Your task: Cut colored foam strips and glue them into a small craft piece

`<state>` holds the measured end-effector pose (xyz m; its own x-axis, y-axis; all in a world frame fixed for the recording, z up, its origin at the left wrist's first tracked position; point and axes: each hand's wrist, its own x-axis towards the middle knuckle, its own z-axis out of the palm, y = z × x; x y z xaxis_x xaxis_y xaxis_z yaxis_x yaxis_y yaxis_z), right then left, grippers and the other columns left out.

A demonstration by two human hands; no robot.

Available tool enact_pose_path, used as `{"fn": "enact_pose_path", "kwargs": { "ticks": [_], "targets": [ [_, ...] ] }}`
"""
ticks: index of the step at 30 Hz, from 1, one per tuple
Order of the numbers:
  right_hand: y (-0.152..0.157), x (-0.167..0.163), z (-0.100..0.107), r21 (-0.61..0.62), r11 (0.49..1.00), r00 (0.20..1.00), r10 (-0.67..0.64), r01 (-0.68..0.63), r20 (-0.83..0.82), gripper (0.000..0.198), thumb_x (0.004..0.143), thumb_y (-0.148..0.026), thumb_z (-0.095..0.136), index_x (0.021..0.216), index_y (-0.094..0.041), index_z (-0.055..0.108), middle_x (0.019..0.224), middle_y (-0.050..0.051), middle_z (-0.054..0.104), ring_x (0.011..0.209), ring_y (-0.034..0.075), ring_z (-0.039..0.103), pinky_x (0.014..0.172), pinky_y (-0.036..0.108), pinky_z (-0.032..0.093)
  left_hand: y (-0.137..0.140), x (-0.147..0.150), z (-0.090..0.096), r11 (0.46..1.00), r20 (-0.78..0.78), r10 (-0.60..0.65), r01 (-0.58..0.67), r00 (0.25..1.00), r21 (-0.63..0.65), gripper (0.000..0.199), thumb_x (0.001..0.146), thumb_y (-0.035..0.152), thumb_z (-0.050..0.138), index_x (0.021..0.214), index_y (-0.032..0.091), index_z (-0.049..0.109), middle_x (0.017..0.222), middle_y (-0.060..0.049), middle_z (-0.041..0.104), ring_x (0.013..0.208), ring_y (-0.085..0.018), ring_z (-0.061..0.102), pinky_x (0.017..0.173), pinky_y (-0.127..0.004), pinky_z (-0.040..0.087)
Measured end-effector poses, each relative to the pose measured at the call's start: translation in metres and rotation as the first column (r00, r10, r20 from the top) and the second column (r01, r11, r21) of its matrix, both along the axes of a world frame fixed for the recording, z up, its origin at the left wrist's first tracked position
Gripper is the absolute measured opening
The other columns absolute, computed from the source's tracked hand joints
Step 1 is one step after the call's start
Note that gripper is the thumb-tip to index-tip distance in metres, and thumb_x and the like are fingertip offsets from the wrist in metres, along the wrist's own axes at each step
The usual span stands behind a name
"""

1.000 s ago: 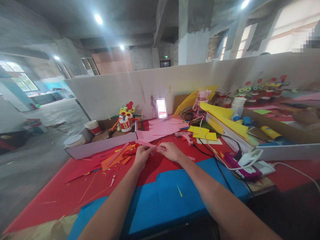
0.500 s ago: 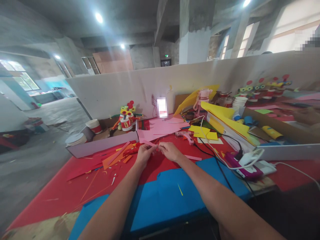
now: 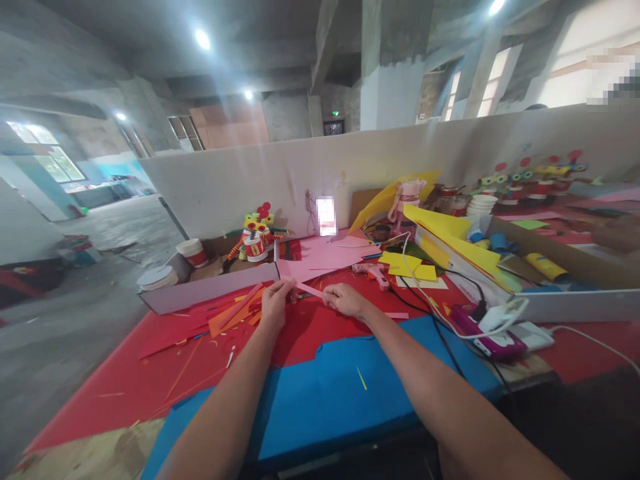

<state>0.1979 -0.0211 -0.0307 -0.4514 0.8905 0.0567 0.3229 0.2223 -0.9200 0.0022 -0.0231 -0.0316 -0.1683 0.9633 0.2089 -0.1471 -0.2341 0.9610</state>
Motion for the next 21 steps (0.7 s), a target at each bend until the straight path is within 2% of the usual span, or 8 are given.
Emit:
{"fn": "enact_pose_path", "kwargs": {
  "ticks": [2, 4, 7, 9, 14, 21],
  "targets": [
    [0.004, -0.001, -0.003, 0.005, 0.998, 0.997, -0.058, 0.059, -0.040, 0.024, 0.085, -0.019, 0.046, 0.062, -0.018, 0.052, 0.047, -0.006, 0.042, 0.038, 0.007, 0.036, 0.040, 0.019, 0.025, 0.000, 0.000, 0.000, 1.000, 0.032, 0.019, -0.018, 0.999, -0.005, 0.033, 0.069, 0.045, 0.072, 0.059, 0.015, 0.063, 0.049, 0.000, 0.055, 0.043, -0.009, 0.046, 0.045, -0.022, 0.036],
    [0.007, -0.002, -0.007, 0.017, 0.995, 0.990, -0.098, 0.100, -0.101, 0.024, 0.086, -0.020, 0.045, 0.064, -0.017, 0.054, 0.048, -0.006, 0.044, 0.039, 0.007, 0.037, 0.041, 0.018, 0.027, -0.002, 0.005, 0.000, 0.999, 0.016, -0.035, 0.035, 0.999, -0.023, 0.038, 0.069, 0.052, 0.070, 0.067, 0.014, 0.066, 0.053, -0.001, 0.058, 0.045, -0.009, 0.048, 0.046, -0.022, 0.038],
    [0.009, -0.007, -0.012, 0.076, 0.994, 0.986, -0.064, 0.077, -0.154, 0.026, 0.089, -0.026, 0.046, 0.066, -0.017, 0.056, 0.051, -0.004, 0.050, 0.044, 0.008, 0.044, 0.045, 0.018, 0.033, -0.006, 0.017, -0.002, 0.984, -0.120, -0.175, 0.169, 0.977, -0.061, 0.040, 0.065, 0.052, 0.075, 0.071, 0.013, 0.070, 0.059, -0.001, 0.061, 0.048, -0.009, 0.049, 0.048, -0.022, 0.040],
    [0.009, -0.010, -0.015, 0.120, 0.992, 0.988, -0.025, 0.044, -0.155, 0.030, 0.090, -0.030, 0.047, 0.065, -0.017, 0.055, 0.054, -0.003, 0.054, 0.048, 0.008, 0.048, 0.047, 0.018, 0.036, -0.008, 0.023, -0.004, 0.981, -0.208, -0.191, 0.181, 0.959, -0.067, 0.035, 0.061, 0.047, 0.079, 0.066, 0.014, 0.071, 0.058, -0.001, 0.062, 0.049, -0.009, 0.048, 0.049, -0.021, 0.040],
    [0.005, -0.010, -0.015, 0.080, 0.997, 0.992, 0.007, 0.003, -0.125, 0.030, 0.089, -0.035, 0.049, 0.068, -0.016, 0.059, 0.055, -0.002, 0.056, 0.046, 0.008, 0.049, 0.042, 0.016, 0.036, -0.006, 0.024, -0.007, 1.000, -0.242, -0.015, 0.014, 0.970, -0.006, 0.030, 0.060, 0.042, 0.080, 0.058, 0.014, 0.070, 0.050, 0.000, 0.060, 0.047, -0.009, 0.047, 0.050, -0.022, 0.037],
    [0.005, -0.004, -0.012, -0.006, 1.000, 0.994, 0.011, -0.012, -0.110, 0.026, 0.087, -0.031, 0.054, 0.069, -0.015, 0.061, 0.053, -0.002, 0.055, 0.044, 0.008, 0.049, 0.039, 0.016, 0.037, 0.000, 0.009, -0.001, 0.996, -0.144, 0.087, -0.090, 0.986, -0.012, 0.033, 0.057, 0.044, 0.080, 0.055, 0.014, 0.066, 0.051, -0.002, 0.061, 0.045, -0.009, 0.048, 0.048, -0.023, 0.038]
  ]
}}
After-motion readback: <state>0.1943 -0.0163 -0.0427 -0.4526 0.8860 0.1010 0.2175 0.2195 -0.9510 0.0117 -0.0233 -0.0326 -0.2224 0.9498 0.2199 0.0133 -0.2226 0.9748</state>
